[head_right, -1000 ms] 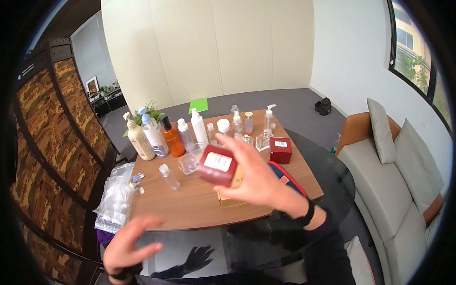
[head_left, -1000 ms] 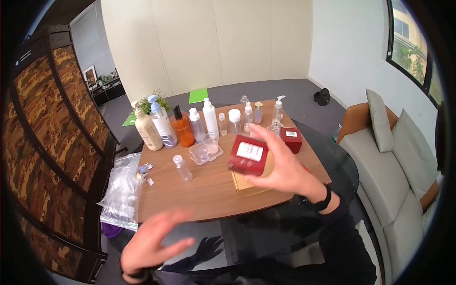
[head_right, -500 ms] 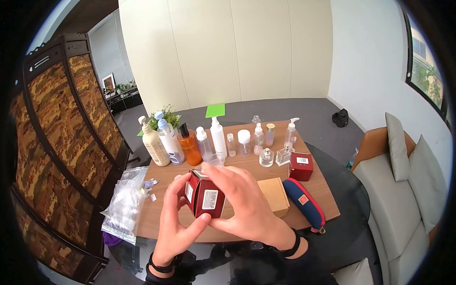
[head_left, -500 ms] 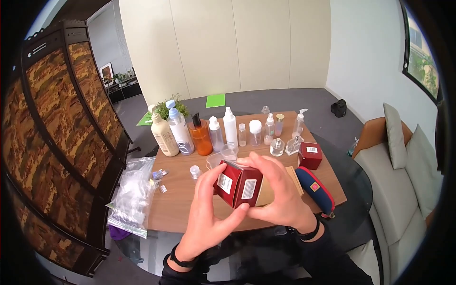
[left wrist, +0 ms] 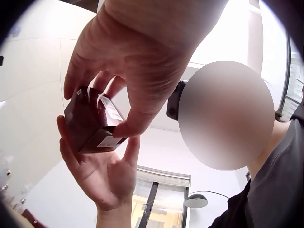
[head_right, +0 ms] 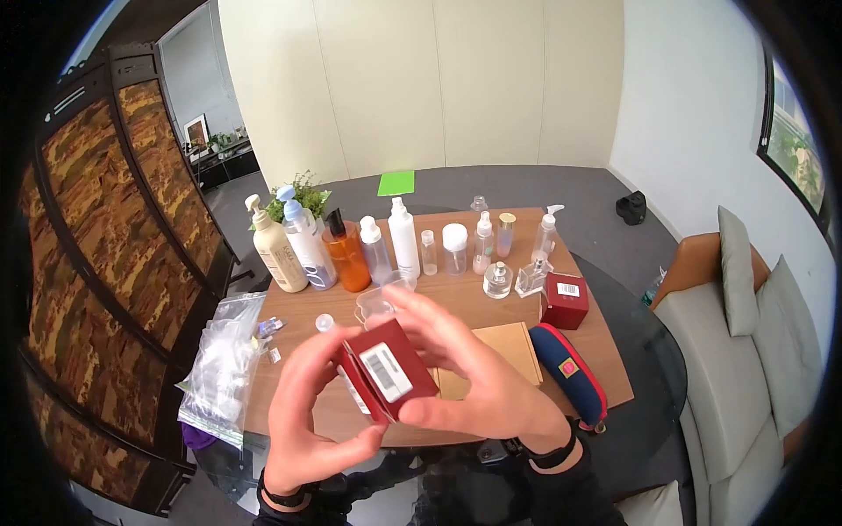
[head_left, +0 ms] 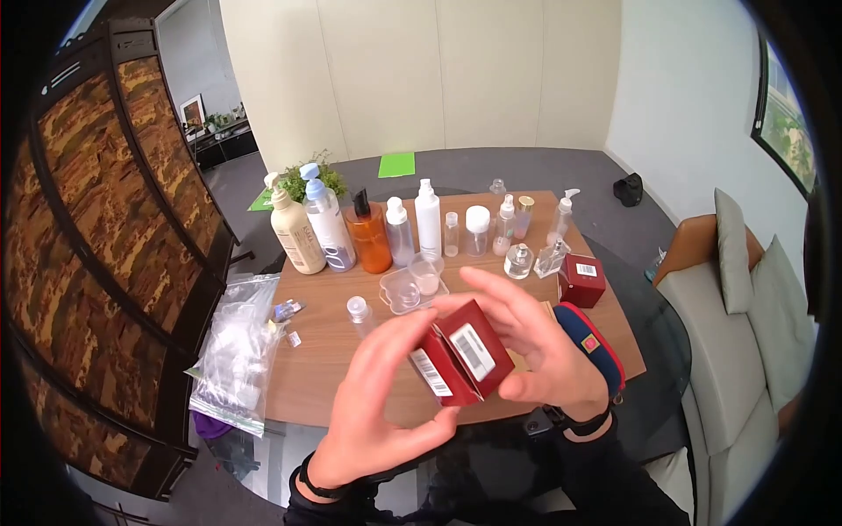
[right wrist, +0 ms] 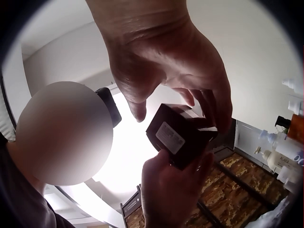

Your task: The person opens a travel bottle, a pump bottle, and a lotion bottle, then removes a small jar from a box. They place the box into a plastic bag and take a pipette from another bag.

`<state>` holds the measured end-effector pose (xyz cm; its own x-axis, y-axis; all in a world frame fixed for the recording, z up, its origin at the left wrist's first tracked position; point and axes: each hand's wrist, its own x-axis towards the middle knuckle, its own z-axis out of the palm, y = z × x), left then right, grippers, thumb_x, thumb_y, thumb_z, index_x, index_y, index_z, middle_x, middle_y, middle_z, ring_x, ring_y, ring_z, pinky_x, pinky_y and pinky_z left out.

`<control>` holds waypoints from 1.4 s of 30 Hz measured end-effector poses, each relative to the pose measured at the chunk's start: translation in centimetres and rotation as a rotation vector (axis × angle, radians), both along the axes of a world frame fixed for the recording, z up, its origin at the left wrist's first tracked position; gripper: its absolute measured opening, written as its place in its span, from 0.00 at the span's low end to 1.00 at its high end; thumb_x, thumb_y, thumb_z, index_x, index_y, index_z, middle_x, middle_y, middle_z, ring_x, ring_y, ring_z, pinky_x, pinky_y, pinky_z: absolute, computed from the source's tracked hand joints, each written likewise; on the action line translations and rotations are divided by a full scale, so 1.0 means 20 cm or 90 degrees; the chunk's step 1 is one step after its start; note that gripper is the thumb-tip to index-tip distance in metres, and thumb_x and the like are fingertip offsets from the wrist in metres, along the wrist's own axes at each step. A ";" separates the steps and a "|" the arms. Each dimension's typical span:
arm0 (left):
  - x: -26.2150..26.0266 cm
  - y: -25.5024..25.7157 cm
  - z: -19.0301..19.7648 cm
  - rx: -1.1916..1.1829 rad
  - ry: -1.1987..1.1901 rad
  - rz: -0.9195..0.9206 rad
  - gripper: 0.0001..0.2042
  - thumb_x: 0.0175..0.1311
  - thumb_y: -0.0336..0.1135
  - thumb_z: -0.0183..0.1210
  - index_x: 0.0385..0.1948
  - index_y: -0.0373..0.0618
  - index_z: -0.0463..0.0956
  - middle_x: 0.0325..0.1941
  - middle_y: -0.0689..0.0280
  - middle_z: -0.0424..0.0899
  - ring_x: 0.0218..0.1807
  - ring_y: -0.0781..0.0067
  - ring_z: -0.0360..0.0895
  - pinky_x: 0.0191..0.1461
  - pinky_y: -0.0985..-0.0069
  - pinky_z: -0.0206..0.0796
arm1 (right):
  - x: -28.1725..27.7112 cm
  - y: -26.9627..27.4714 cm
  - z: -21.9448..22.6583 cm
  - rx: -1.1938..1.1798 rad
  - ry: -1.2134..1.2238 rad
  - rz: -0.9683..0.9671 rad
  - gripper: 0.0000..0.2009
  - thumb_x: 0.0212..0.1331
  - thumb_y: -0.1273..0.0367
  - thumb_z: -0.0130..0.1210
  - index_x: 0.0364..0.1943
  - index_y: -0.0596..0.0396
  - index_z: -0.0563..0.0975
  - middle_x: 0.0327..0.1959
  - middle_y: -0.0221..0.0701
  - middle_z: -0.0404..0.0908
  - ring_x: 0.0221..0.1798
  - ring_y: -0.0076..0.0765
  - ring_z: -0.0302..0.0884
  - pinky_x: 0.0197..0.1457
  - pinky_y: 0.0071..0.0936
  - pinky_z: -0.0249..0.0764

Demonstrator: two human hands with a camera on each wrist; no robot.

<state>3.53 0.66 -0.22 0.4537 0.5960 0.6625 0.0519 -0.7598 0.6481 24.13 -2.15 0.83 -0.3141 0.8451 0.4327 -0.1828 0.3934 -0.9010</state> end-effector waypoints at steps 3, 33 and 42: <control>0.00 -0.02 0.05 0.072 0.057 0.000 0.37 0.40 0.26 0.68 0.61 0.43 0.67 0.61 0.54 0.71 0.63 0.52 0.69 0.62 0.62 0.65 | -0.01 0.00 -0.02 -0.026 -0.051 -0.009 0.39 0.55 0.66 0.64 0.70 0.54 0.54 0.63 0.37 0.65 0.63 0.33 0.67 0.64 0.33 0.65; 0.02 -0.01 -0.02 -0.144 -0.043 -0.108 0.29 0.50 0.23 0.62 0.59 0.41 0.65 0.69 0.54 0.56 0.67 0.58 0.63 0.61 0.66 0.68 | -0.12 0.01 -0.07 0.203 -0.114 -0.158 0.20 0.69 0.63 0.47 0.60 0.59 0.67 0.63 0.42 0.63 0.68 0.42 0.59 0.69 0.36 0.56; 0.02 -0.01 -0.02 -0.111 -0.089 -0.045 0.30 0.44 0.19 0.44 0.58 0.39 0.63 0.68 0.53 0.57 0.70 0.56 0.58 0.68 0.63 0.58 | -0.15 0.01 -0.09 0.134 -0.078 -0.103 0.23 0.69 0.63 0.45 0.64 0.60 0.62 0.68 0.47 0.55 0.73 0.44 0.51 0.73 0.37 0.49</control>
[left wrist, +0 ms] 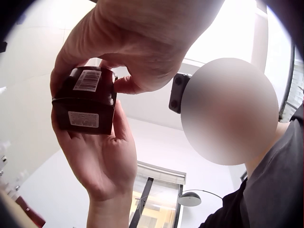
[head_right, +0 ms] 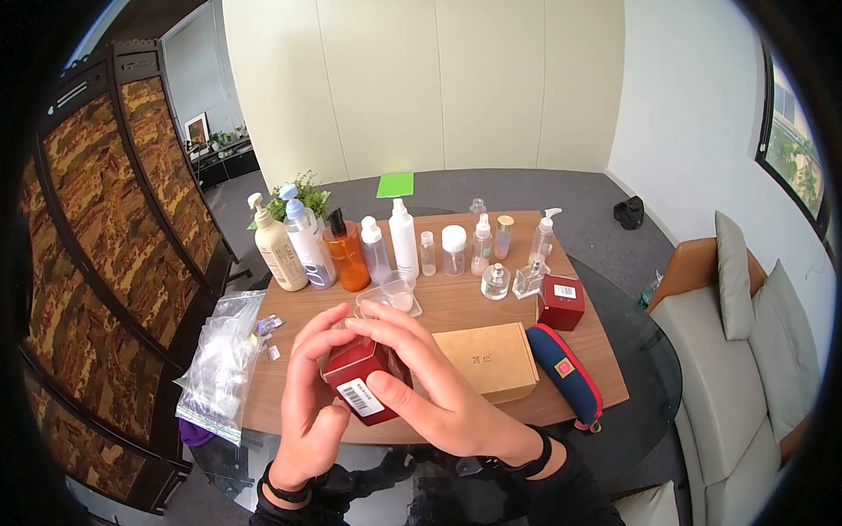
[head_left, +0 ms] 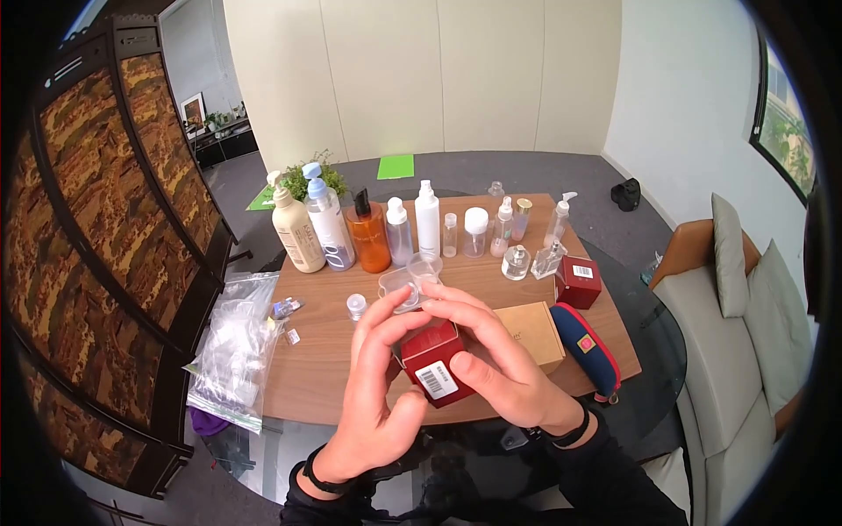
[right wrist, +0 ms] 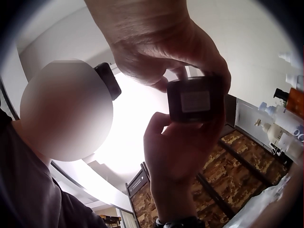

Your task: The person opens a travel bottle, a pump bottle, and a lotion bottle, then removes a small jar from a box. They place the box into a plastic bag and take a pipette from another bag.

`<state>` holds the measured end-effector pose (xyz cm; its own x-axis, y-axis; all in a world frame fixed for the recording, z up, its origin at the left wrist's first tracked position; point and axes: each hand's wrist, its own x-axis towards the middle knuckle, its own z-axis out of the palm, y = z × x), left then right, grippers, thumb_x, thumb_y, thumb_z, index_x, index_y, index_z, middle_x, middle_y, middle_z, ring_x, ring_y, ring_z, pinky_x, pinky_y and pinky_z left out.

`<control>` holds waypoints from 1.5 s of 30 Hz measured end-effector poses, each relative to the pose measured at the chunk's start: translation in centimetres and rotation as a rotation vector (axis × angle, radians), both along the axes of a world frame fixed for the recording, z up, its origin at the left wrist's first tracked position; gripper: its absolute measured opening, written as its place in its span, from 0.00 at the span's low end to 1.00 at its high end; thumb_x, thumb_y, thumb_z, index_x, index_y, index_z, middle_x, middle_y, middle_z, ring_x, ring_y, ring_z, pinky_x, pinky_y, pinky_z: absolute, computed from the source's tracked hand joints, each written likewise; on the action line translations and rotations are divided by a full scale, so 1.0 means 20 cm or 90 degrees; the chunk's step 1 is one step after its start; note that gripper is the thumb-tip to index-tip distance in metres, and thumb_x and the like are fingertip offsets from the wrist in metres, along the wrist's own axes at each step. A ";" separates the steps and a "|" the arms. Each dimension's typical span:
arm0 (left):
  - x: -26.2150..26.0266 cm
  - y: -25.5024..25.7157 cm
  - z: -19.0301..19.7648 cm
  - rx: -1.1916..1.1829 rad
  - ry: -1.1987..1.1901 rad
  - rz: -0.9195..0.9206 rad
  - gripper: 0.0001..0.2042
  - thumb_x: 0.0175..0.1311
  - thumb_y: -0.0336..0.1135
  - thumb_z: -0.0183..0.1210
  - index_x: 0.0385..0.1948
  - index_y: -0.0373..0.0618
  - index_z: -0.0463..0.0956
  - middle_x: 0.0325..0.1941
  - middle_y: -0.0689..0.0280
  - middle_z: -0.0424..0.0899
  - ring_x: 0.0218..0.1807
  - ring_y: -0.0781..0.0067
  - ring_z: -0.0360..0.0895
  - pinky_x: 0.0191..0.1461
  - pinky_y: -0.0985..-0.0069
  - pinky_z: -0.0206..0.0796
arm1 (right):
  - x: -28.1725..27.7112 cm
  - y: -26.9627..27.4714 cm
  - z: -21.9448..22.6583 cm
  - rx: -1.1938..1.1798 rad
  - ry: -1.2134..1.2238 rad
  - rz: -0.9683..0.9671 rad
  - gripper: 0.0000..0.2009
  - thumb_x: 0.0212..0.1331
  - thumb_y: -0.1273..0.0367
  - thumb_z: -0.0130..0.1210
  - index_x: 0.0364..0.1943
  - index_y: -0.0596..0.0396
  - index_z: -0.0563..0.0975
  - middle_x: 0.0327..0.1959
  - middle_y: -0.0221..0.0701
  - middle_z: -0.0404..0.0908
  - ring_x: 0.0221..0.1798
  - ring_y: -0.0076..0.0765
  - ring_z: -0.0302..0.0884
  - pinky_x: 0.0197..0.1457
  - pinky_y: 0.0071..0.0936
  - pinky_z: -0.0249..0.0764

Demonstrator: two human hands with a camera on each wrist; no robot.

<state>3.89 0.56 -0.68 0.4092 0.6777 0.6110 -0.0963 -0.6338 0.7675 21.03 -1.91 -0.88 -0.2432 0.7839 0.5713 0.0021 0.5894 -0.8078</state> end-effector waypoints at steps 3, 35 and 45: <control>0.00 -0.01 0.01 -0.016 -0.010 0.005 0.31 0.44 0.18 0.41 0.59 0.38 0.62 0.69 0.52 0.55 0.71 0.54 0.56 0.70 0.62 0.54 | 0.01 0.00 0.00 -0.027 -0.009 0.005 0.24 0.69 0.63 0.46 0.66 0.58 0.61 0.68 0.46 0.56 0.72 0.43 0.53 0.72 0.36 0.52; -0.07 0.00 0.04 -0.020 -0.036 -0.188 0.07 0.53 0.21 0.62 0.27 0.41 0.72 0.67 0.45 0.61 0.67 0.53 0.63 0.67 0.61 0.59 | 0.06 -0.06 0.05 -0.078 0.104 0.050 0.20 0.68 0.65 0.47 0.60 0.61 0.65 0.56 0.35 0.71 0.58 0.27 0.69 0.61 0.28 0.66; -0.08 0.02 0.05 0.039 -0.046 -0.265 0.10 0.48 0.25 0.69 0.20 0.44 0.73 0.68 0.44 0.60 0.69 0.46 0.62 0.70 0.58 0.50 | 0.12 -0.03 0.06 -0.186 0.228 0.140 0.21 0.70 0.60 0.39 0.59 0.61 0.65 0.53 0.35 0.73 0.56 0.27 0.71 0.60 0.27 0.67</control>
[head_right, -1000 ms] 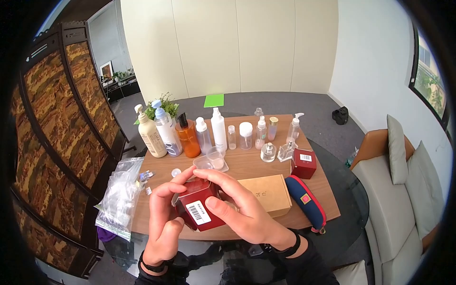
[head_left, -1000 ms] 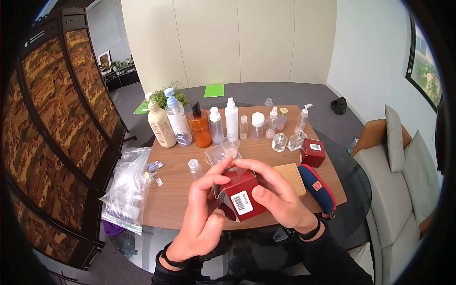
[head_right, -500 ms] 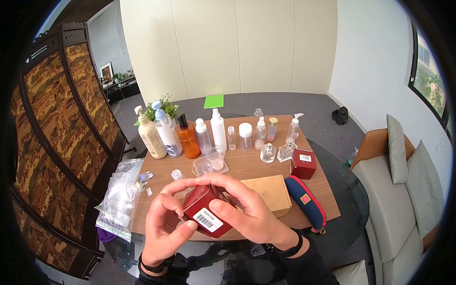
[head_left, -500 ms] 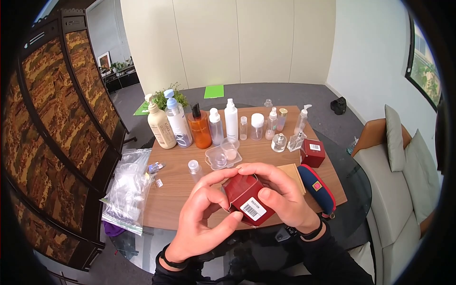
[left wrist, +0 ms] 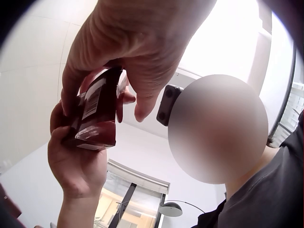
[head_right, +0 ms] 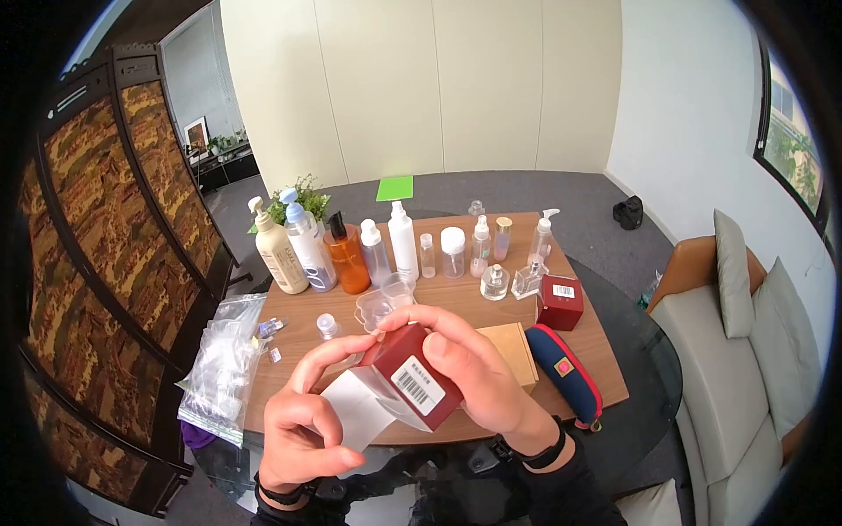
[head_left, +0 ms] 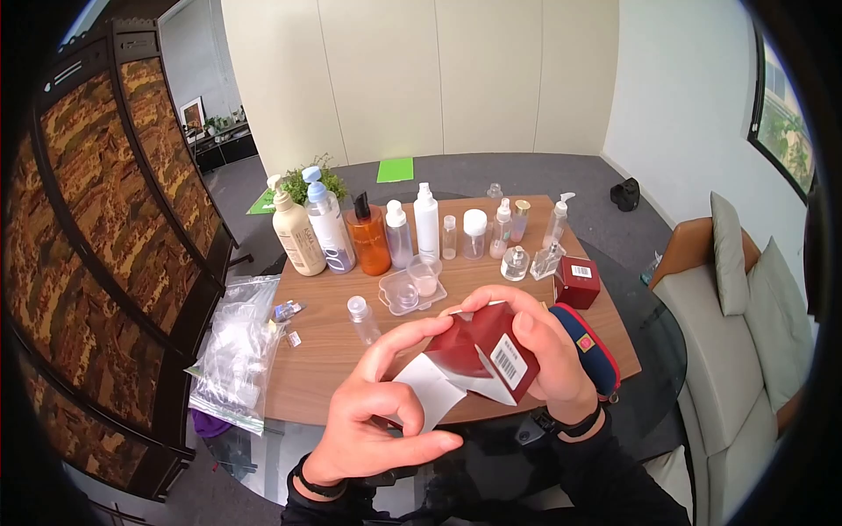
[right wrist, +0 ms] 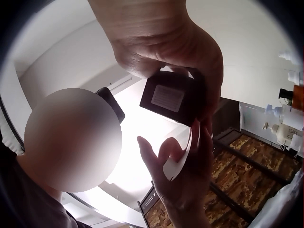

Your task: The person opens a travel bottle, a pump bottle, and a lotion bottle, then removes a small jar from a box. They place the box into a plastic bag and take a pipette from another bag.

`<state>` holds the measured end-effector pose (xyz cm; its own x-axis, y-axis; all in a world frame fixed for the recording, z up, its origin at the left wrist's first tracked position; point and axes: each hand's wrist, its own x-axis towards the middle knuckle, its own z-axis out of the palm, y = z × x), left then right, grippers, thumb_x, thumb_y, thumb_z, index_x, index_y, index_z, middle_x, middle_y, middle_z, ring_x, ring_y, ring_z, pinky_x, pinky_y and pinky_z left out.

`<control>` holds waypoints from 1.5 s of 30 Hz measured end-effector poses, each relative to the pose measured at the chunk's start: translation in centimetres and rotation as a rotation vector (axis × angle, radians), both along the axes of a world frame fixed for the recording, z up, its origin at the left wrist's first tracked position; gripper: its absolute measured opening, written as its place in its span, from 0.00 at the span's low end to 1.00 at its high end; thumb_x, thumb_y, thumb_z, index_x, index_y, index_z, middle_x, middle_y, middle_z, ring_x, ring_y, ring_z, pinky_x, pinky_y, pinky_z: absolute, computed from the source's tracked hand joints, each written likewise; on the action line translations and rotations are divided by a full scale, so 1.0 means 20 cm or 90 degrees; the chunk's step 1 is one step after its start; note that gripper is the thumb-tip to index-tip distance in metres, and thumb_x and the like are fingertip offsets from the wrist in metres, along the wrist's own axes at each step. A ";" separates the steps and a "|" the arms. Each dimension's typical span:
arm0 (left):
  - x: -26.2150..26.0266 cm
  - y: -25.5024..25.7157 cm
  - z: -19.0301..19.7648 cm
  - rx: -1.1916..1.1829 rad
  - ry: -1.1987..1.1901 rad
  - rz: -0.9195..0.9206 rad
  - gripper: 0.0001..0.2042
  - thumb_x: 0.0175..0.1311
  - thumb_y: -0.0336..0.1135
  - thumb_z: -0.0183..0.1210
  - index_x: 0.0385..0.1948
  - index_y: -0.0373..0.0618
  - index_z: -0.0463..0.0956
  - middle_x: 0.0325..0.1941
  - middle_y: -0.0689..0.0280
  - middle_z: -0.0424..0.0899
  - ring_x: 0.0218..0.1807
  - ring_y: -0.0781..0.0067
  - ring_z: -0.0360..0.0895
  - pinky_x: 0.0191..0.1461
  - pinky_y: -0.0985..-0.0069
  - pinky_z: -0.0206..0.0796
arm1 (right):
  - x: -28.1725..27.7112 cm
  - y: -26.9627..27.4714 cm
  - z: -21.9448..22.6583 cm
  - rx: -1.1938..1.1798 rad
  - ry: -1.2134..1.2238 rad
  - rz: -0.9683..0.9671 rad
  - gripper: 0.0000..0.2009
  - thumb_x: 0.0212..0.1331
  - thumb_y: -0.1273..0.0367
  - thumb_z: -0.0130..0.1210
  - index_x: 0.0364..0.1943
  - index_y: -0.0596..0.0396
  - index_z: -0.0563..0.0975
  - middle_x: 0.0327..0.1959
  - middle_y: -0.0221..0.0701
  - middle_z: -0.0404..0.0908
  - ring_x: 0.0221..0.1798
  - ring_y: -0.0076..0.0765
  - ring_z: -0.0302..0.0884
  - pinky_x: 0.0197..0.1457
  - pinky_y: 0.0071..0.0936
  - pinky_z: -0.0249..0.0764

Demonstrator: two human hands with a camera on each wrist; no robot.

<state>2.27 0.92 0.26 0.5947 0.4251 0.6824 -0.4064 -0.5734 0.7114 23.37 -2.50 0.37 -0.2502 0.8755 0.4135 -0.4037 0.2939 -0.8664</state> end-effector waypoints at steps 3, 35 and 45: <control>0.00 0.00 -0.01 0.031 0.024 0.075 0.11 0.50 0.23 0.67 0.29 0.43 0.72 0.66 0.43 0.63 0.67 0.49 0.64 0.68 0.59 0.55 | 0.00 -0.01 0.00 -0.020 0.016 -0.018 0.22 0.71 0.58 0.36 0.59 0.60 0.64 0.53 0.35 0.73 0.56 0.27 0.72 0.60 0.27 0.68; 0.02 -0.03 -0.02 -0.143 -0.018 0.075 0.31 0.56 0.29 0.65 0.63 0.42 0.62 0.71 0.51 0.57 0.71 0.57 0.58 0.68 0.61 0.58 | -0.06 -0.07 0.00 0.076 -0.103 -0.049 0.26 0.65 0.65 0.54 0.63 0.57 0.60 0.63 0.35 0.60 0.65 0.34 0.63 0.67 0.36 0.63; 0.02 -0.02 -0.03 -0.141 -0.060 0.040 0.27 0.53 0.28 0.68 0.55 0.42 0.66 0.69 0.49 0.58 0.69 0.56 0.61 0.66 0.60 0.61 | -0.05 -0.07 -0.01 0.075 -0.106 -0.018 0.25 0.64 0.67 0.55 0.63 0.56 0.62 0.65 0.36 0.57 0.66 0.37 0.63 0.67 0.37 0.63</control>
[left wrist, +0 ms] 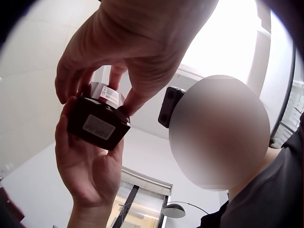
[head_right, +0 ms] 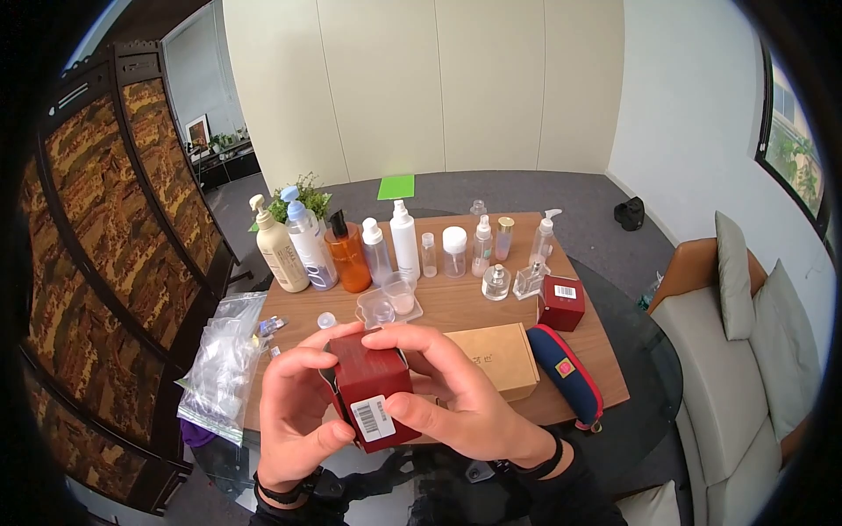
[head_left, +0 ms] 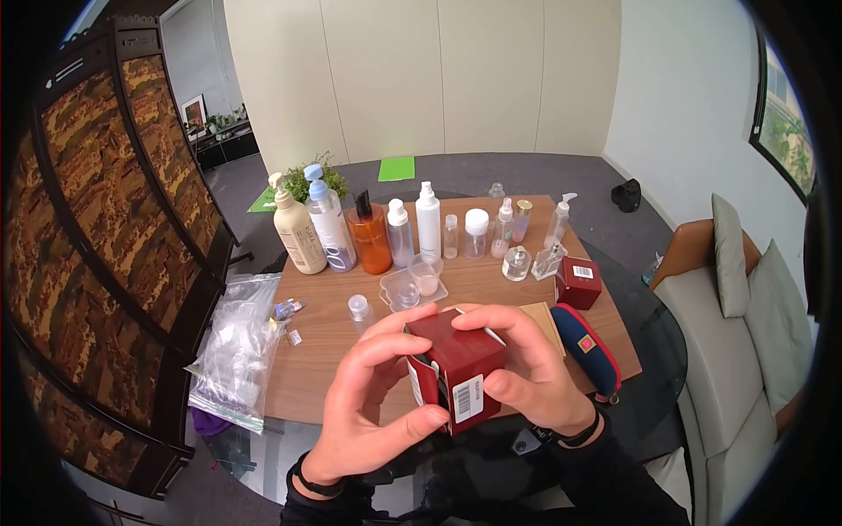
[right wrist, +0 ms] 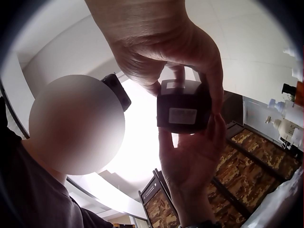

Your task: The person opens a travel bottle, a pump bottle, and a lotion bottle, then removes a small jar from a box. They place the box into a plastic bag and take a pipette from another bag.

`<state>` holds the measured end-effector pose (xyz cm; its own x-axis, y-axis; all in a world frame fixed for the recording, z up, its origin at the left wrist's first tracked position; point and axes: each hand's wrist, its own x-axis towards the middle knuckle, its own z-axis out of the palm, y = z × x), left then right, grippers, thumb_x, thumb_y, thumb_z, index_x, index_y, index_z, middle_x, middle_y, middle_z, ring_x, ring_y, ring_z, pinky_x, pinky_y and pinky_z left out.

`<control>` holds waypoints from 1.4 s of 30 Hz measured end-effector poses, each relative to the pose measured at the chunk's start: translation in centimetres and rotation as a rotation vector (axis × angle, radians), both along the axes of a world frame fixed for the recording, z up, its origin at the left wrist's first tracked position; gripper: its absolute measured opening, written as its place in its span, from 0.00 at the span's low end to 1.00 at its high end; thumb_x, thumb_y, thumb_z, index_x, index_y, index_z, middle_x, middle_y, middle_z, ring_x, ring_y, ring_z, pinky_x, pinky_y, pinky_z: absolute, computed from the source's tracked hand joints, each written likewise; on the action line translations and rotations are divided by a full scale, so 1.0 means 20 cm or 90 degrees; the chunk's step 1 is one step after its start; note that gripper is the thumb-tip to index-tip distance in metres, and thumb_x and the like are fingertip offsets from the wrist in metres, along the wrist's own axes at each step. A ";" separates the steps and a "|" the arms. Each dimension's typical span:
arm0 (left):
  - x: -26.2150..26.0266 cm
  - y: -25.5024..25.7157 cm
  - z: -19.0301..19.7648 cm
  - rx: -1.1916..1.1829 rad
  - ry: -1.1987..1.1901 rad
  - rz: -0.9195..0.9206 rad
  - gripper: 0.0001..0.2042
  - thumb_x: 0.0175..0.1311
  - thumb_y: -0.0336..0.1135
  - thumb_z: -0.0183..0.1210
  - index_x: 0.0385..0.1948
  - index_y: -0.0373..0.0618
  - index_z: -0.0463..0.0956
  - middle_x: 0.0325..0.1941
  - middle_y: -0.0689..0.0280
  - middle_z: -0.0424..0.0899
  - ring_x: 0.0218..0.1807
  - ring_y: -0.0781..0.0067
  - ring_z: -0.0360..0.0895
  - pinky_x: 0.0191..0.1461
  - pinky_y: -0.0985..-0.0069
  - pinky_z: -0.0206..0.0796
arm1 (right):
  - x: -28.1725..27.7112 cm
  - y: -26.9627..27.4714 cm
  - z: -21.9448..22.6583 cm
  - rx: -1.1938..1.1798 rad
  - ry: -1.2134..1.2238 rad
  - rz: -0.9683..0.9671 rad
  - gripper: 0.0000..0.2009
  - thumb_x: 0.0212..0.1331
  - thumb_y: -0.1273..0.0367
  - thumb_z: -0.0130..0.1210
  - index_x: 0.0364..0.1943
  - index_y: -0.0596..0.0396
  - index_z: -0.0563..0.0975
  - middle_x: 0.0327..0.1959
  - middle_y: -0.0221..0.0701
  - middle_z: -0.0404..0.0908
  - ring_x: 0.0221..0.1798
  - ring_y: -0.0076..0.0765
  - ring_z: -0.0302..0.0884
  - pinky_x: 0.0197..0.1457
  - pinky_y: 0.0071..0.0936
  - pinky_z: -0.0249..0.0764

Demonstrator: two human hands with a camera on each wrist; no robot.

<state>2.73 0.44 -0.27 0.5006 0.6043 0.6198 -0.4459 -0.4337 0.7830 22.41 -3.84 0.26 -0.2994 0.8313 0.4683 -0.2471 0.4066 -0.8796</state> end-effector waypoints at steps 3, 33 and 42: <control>0.00 0.00 0.00 -0.010 -0.025 -0.021 0.24 0.53 0.27 0.67 0.51 0.42 0.66 0.69 0.48 0.57 0.69 0.55 0.61 0.66 0.59 0.62 | -0.01 -0.01 0.01 -0.014 0.006 0.002 0.25 0.64 0.66 0.55 0.63 0.56 0.62 0.65 0.36 0.57 0.65 0.38 0.64 0.66 0.37 0.65; -0.05 -0.01 0.07 -0.024 0.034 0.093 0.12 0.50 0.28 0.69 0.34 0.41 0.76 0.58 0.52 0.67 0.61 0.57 0.69 0.65 0.60 0.60 | 0.02 0.01 0.02 -0.029 -0.038 -0.006 0.25 0.64 0.64 0.56 0.62 0.57 0.63 0.58 0.35 0.69 0.61 0.31 0.68 0.62 0.34 0.68; -0.07 0.04 0.03 0.121 0.068 -0.017 0.08 0.55 0.27 0.65 0.35 0.39 0.77 0.59 0.52 0.67 0.65 0.50 0.63 0.67 0.55 0.57 | 0.00 0.01 0.01 -0.065 0.000 0.051 0.25 0.63 0.66 0.57 0.61 0.57 0.63 0.60 0.35 0.66 0.60 0.31 0.69 0.63 0.33 0.68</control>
<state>1.24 1.14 0.41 0.5840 0.4675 0.6636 -0.3774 -0.5674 0.7319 22.41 -3.70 0.53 -0.3670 0.8484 0.3816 -0.2744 0.2932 -0.9158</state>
